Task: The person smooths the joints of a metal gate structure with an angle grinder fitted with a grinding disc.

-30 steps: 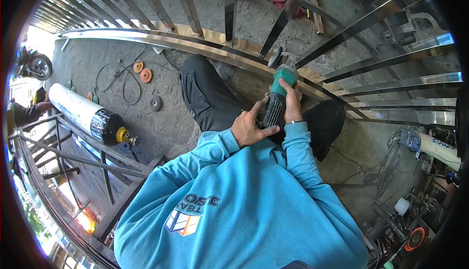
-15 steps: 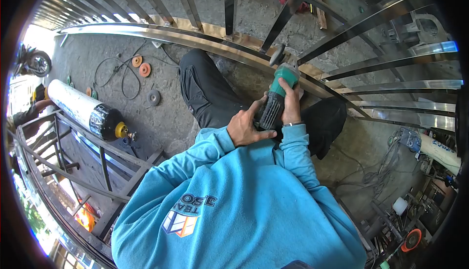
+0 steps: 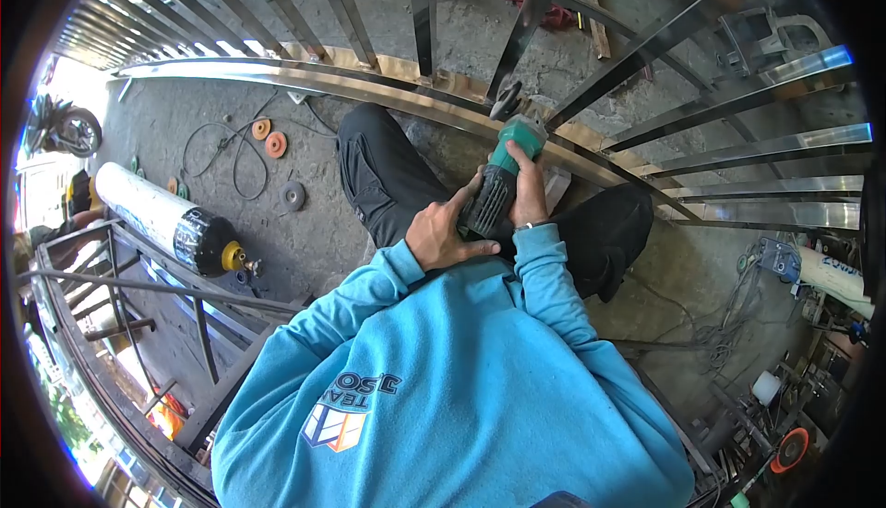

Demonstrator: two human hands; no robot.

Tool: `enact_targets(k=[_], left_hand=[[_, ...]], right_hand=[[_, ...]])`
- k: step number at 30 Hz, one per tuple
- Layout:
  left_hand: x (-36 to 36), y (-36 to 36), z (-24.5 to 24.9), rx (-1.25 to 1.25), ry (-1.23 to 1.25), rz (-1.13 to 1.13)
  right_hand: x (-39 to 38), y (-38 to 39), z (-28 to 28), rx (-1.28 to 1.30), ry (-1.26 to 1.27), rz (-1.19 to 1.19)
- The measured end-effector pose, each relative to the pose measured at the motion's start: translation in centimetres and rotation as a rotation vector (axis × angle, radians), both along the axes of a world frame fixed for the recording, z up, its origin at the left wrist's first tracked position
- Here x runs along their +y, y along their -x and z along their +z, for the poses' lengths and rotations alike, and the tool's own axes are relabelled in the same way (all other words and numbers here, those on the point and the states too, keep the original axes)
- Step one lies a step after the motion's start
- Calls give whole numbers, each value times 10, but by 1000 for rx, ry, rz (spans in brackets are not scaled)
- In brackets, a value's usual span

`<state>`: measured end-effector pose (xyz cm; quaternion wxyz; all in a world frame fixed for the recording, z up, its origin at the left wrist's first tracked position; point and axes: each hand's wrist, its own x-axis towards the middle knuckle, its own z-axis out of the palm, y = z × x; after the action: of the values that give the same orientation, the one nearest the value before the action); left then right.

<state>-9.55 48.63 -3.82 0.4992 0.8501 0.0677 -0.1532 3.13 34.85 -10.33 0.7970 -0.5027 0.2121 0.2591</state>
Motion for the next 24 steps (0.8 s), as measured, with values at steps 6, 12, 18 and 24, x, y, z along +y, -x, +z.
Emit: enact_targets(k=[6,12,18,24], left_hand=[[-8,18,-18,-295,-256,-138],[-6,39,-6,-598,-410,-221],[9,43,9,-620,-415,-335],[46,37,-8,-43,389,302]], right_hand=[[-18,10,8,153,-132,113],[-28,39,18,309,-202,151],[-22,42,29,318,-293,156],[-34,31,26,180,-449,268]])
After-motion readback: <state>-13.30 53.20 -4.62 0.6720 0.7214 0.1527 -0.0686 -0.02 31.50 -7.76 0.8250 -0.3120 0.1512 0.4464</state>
